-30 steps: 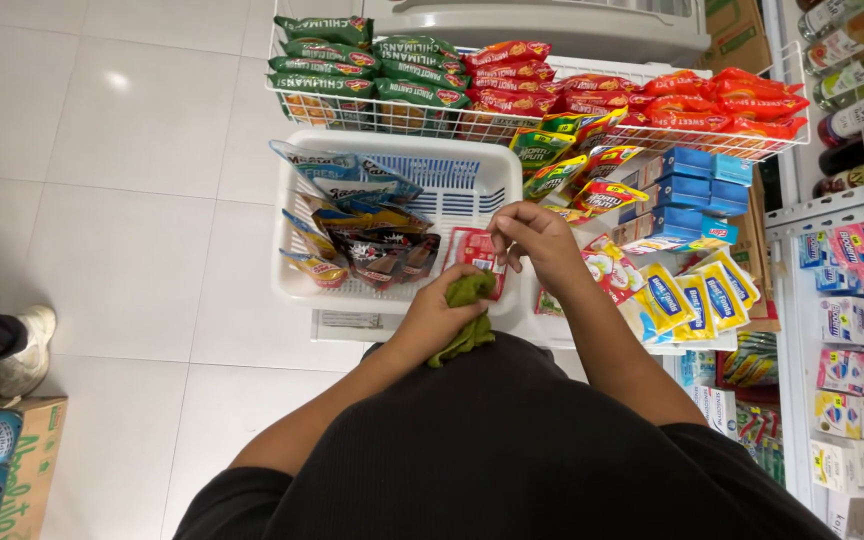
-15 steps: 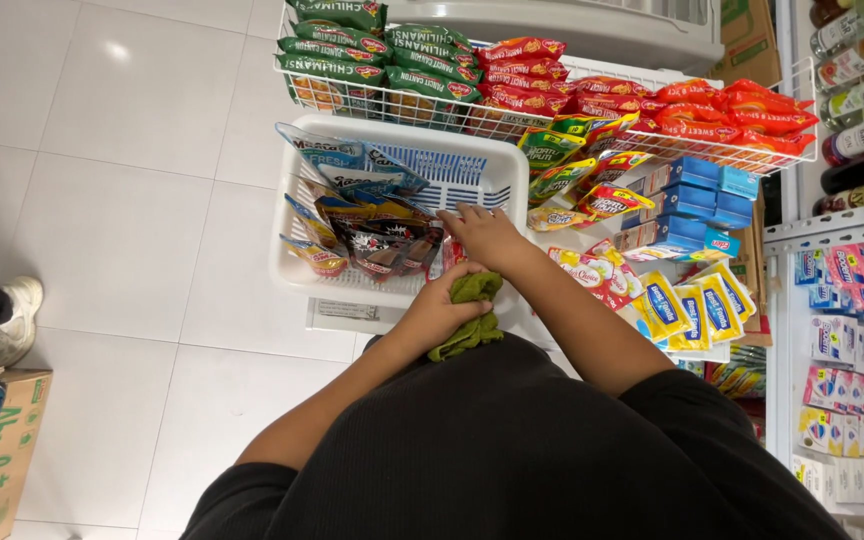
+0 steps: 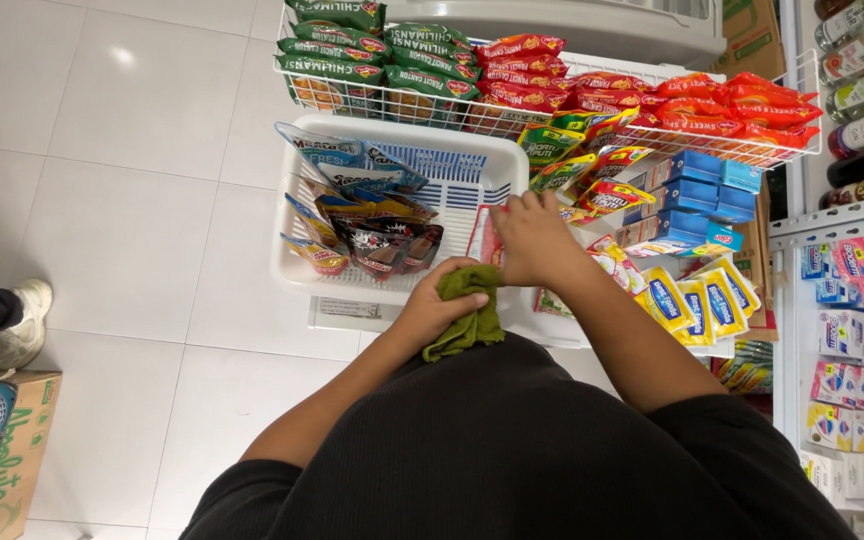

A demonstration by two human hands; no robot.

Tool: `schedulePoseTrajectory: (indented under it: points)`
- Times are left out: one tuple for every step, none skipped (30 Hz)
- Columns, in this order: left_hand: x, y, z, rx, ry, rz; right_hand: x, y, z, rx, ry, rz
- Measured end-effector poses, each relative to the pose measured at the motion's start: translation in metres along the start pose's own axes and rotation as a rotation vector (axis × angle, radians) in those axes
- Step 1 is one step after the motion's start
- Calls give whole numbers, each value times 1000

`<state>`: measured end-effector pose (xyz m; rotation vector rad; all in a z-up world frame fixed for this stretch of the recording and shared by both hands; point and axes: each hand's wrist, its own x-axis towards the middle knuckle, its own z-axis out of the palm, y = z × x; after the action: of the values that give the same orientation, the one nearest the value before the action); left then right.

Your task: The person wipes the surface of a white plastic shelf in a store using a green cloth. They pick up various packaged food items, wipe the shelf underneath, and place the items back. The person handles multiple snack packets and small boxes throughout the task.

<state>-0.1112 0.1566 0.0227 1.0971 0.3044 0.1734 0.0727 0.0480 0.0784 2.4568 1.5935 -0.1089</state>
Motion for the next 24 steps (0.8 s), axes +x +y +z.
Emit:
schedulePoseTrajectory:
  points:
    - [-1,3,0,0,-3,-3,-9,6,-13,1,-2,4]
    - [-2,5,-1,-64,31,23,-17,11,-25,56,-45,34]
    - [-3,8,-2,-125,64,48,-26,16,-38,113,-86,66]
    - [-7,13,0,-123,60,44,-35,19,-51,115,-87,71]
    - [-9,19,1,-122,66,121,-44,22,-65,370,-65,97]
    - [-11,25,2,-120,73,198,-52,25,-79,625,-39,122]
    - [-15,39,4,-119,66,199,-58,25,-69,624,-35,127]
    - [-19,53,5,-73,36,299,-64,25,-60,1127,51,146]
    - [-23,66,7,-29,8,398,-70,25,-51,1629,143,158]
    - [-20,78,15,-30,4,398,-73,16,-52,1628,146,161]
    - [-19,90,23,64,12,576,-77,6,-52,2055,144,53]
    - [-18,102,32,159,19,754,-80,-4,-52,2478,134,-75]
    - [-15,117,41,161,17,751,-78,-10,-43,2482,137,-74]
    - [-13,132,50,247,71,870,-77,-15,-33,2655,165,-49]
    - [-10,147,60,333,124,989,-76,-20,-24,2827,197,-23]
    - [-1,135,62,333,121,987,-73,-21,7,2829,201,-22]
    - [10,124,64,566,61,946,-69,-20,38,2868,222,59]
    - [20,113,66,796,0,895,-65,-20,69,2905,244,142]
    - [21,106,74,796,0,898,-64,-25,53,2903,246,138]
    - [23,98,82,987,41,906,-62,-31,36,2937,241,94]
    - [23,91,88,1183,78,907,-61,-39,20,2976,240,48]
    - [20,86,87,1186,72,909,-62,-41,4,2979,247,44]
    - [20,80,88,1183,30,954,-63,-40,-13,3029,245,-24]
    - [20,74,88,1179,-12,998,-64,-39,-30,3077,242,-94]
